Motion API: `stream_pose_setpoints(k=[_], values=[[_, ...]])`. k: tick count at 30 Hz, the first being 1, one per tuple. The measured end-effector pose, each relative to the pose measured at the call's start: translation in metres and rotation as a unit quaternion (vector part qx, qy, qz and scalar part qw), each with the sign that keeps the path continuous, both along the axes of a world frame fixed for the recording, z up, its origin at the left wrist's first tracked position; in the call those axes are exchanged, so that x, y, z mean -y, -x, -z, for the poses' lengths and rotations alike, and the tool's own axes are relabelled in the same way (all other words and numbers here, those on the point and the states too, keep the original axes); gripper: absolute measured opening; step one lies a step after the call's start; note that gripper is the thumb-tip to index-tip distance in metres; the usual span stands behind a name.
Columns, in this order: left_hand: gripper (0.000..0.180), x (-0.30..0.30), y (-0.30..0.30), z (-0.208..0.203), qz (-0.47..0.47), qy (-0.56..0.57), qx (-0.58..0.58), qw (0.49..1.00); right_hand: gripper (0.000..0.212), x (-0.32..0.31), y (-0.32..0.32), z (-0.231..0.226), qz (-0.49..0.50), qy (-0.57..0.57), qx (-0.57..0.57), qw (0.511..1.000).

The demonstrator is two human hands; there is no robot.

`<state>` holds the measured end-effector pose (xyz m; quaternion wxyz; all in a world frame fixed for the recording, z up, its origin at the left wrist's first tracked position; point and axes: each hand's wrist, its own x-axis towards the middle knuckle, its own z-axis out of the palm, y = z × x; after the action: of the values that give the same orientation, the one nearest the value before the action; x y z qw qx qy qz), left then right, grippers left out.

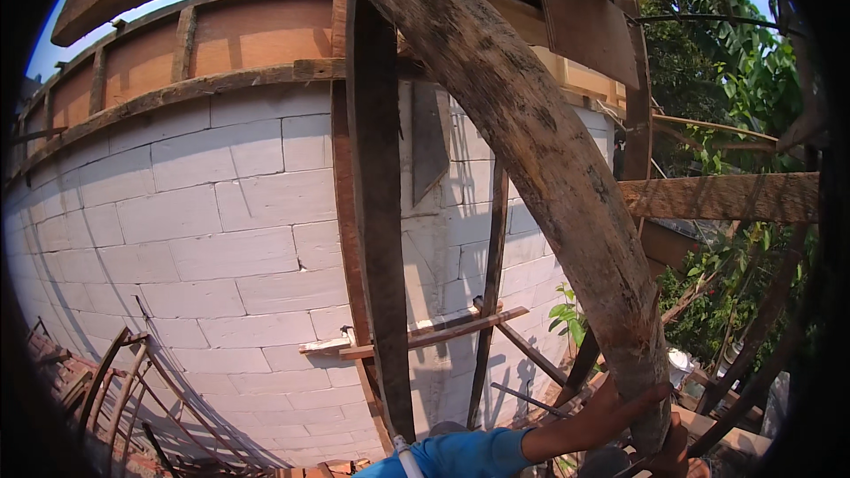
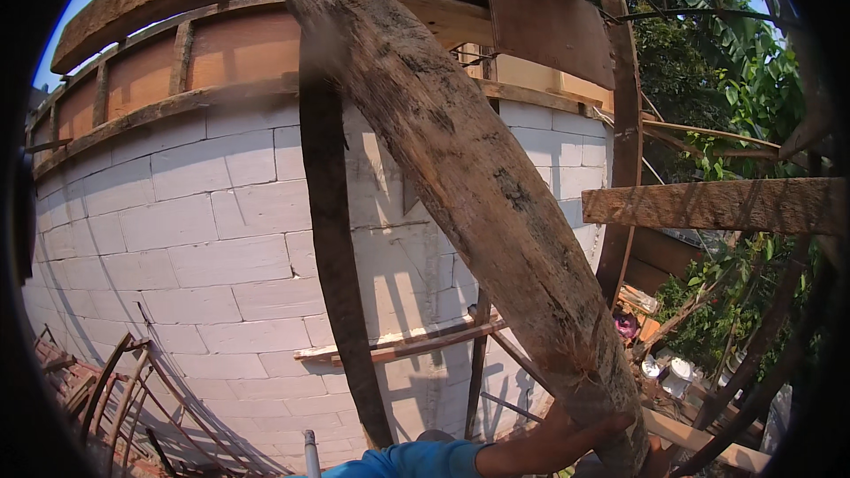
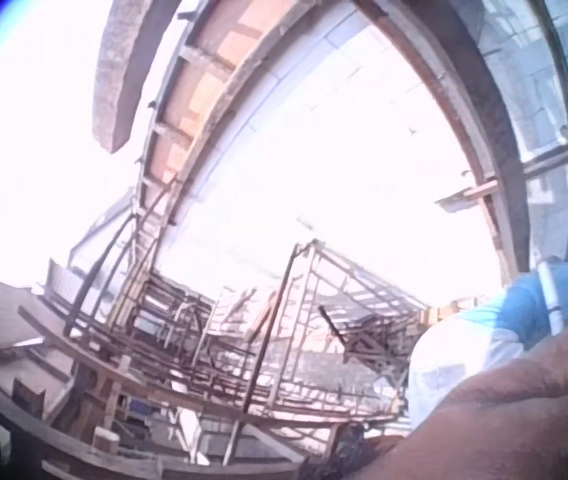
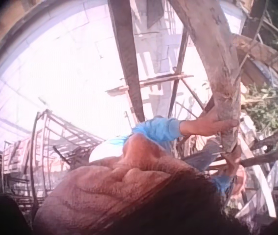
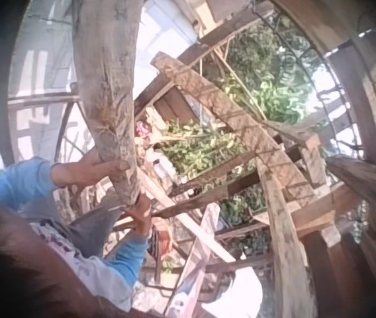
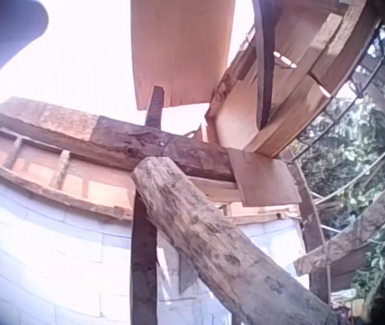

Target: The person handles a wooden pole, uses a tape measure and a pencil to mark a point on a wooden beam, and then uses the head of an axe to hammer a piece of wood into the structure.

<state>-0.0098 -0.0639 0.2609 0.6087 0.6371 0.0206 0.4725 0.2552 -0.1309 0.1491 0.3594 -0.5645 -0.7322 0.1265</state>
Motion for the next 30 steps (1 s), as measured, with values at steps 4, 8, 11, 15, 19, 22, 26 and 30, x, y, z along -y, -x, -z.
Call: stream_pose_setpoints(k=[4,8,11,15,19,22,26,30], values=[[0.045,0.021,-0.023,-0.027,-0.022,-0.201,-0.016,0.979,0.095,0.057,-0.018,-0.081,0.026,0.115,-0.191,0.975],[0.046,0.027,-0.048,-0.025,-0.111,-0.386,0.018,0.915,0.097,0.087,-0.019,-0.117,0.003,0.14,-0.26,0.955],[0.048,0.042,-0.096,-0.025,0.025,-0.186,0.008,0.982,0.099,0.078,-0.016,-0.096,0.006,0.125,-0.19,0.974],[0.058,0.038,-0.079,-0.01,0.171,-0.021,-0.072,0.982,0.102,0.057,-0.016,-0.031,-0.004,0.129,-0.146,0.981],[0.068,0.0,-0.049,0.059,-0.062,-0.051,0.15,0.985,0.104,0.007,0.032,0.04,-0.125,0.165,-0.187,0.96],[0.075,-0.027,-0.012,0.087,-0.069,0.032,0.163,0.984,0.102,-0.011,0.095,0.081,-0.193,0.207,-0.336,0.899],[0.073,-0.037,0.037,0.116,-0.18,0.066,0.049,0.98,0.096,-0.025,0.154,0.137,-0.241,0.254,-0.304,0.886],[0.062,-0.029,0.078,0.126,-0.295,0.07,-0.011,0.953,0.089,-0.032,0.21,0.207,-0.286,0.255,-0.216,0.898]])
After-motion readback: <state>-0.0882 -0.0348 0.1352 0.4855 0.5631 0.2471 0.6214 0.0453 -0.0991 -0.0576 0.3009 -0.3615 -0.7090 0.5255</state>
